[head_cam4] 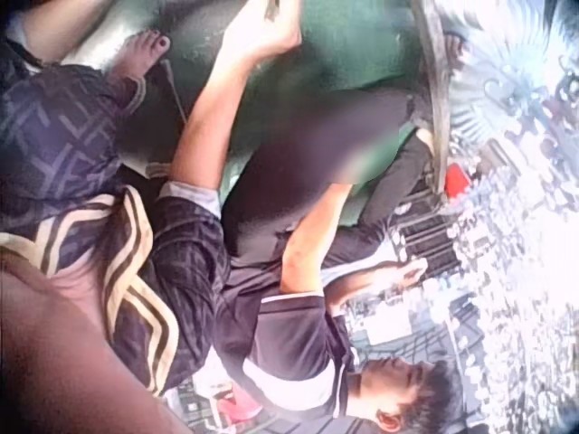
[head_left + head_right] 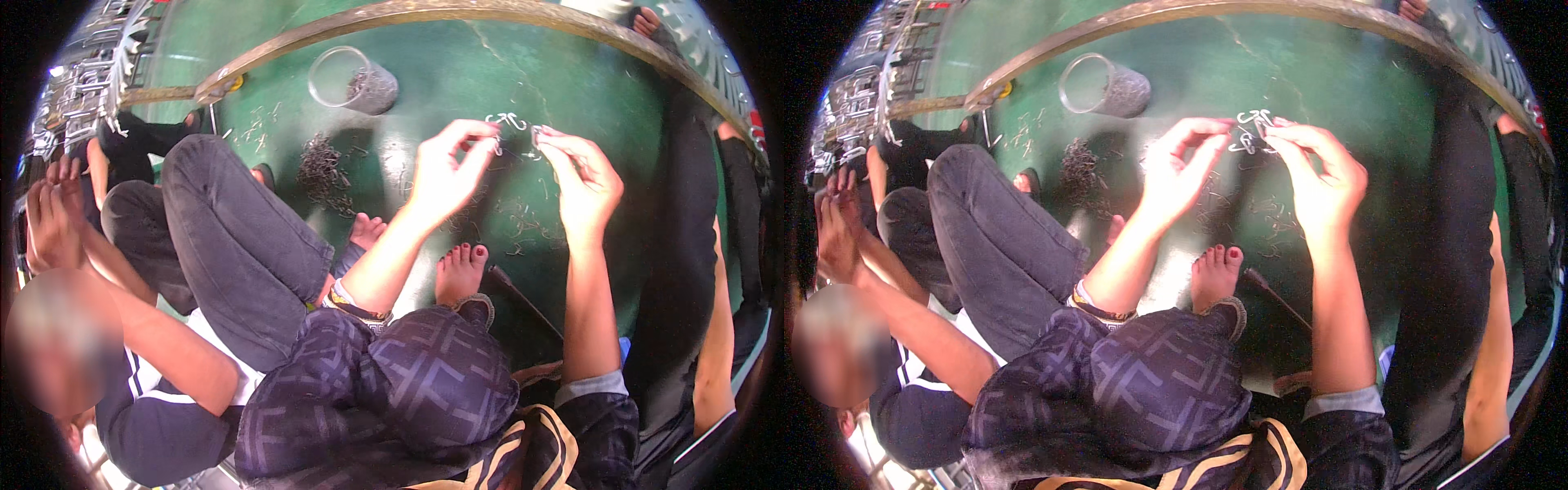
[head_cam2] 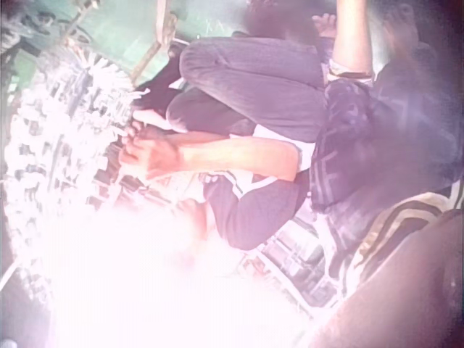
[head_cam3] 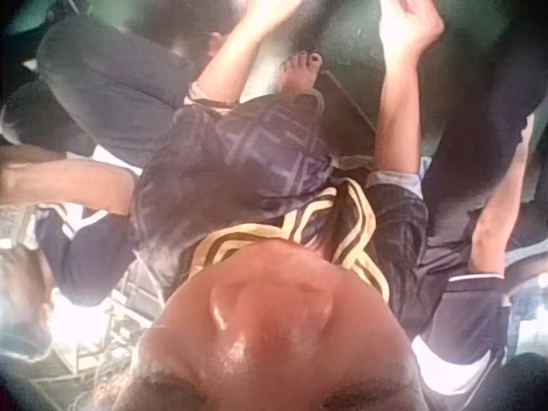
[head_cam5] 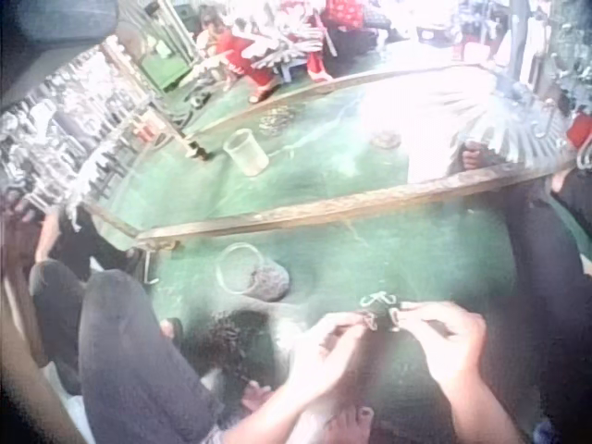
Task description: The person assembles small metal hooks and wires onto a larger metal fixture. They pick up the small hooks from the floor, link them together, and then hang the assembled chains onto the radial slots of a central metal frame.
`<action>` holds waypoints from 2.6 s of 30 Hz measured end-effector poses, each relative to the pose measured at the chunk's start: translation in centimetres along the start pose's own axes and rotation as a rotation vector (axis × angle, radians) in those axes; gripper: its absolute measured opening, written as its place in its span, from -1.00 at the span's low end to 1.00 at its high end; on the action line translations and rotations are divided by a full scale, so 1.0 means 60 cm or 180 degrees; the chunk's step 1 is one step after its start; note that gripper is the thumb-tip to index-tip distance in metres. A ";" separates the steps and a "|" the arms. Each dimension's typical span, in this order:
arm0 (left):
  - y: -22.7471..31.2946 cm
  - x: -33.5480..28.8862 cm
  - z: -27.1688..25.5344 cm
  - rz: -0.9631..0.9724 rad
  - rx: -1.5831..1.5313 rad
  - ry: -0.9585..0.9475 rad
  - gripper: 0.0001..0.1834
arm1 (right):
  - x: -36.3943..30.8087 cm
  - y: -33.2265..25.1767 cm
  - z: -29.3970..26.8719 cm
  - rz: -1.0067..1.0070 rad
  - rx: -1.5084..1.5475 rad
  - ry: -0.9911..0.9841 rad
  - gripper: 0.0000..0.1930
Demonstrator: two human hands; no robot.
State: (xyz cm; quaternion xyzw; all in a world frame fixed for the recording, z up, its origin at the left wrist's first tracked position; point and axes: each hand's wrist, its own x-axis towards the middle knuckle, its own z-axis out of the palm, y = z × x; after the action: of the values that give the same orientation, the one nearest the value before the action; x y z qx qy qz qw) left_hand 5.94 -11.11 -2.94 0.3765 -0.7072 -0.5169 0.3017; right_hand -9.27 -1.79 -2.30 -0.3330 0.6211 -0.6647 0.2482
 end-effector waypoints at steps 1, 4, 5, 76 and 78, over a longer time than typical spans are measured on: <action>-0.020 -0.001 -0.022 -0.0111 0.0122 0.0203 -0.87 | -0.001 -0.003 -0.002 -0.0161 -0.0057 -0.0025 -0.87; -0.146 -0.006 -0.142 -0.0382 0.2058 0.0946 -0.88 | 0.004 -0.012 -0.003 -0.0455 -0.0168 -0.0069 -0.87; -0.179 -0.015 -0.185 -0.0350 0.2733 0.1036 -0.88 | 0.005 -0.018 -0.002 -0.0522 -0.0185 -0.0088 -0.87; 0.235 0.032 0.004 0.0714 -0.1099 -0.0712 -0.95 | 0.096 -0.118 -0.129 0.0379 0.3123 0.1354 -0.53; 0.239 0.031 0.005 0.0730 -0.1094 -0.0687 -0.95 | 0.125 -0.124 -0.139 0.0192 0.3160 0.1279 -0.60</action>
State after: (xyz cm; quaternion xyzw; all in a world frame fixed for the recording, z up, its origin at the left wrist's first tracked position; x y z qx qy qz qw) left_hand 1.53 -9.88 10.79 0.1793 -0.6751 -0.6293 0.3408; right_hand -19.84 -1.09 6.02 -0.0237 0.2766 -0.9217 0.2710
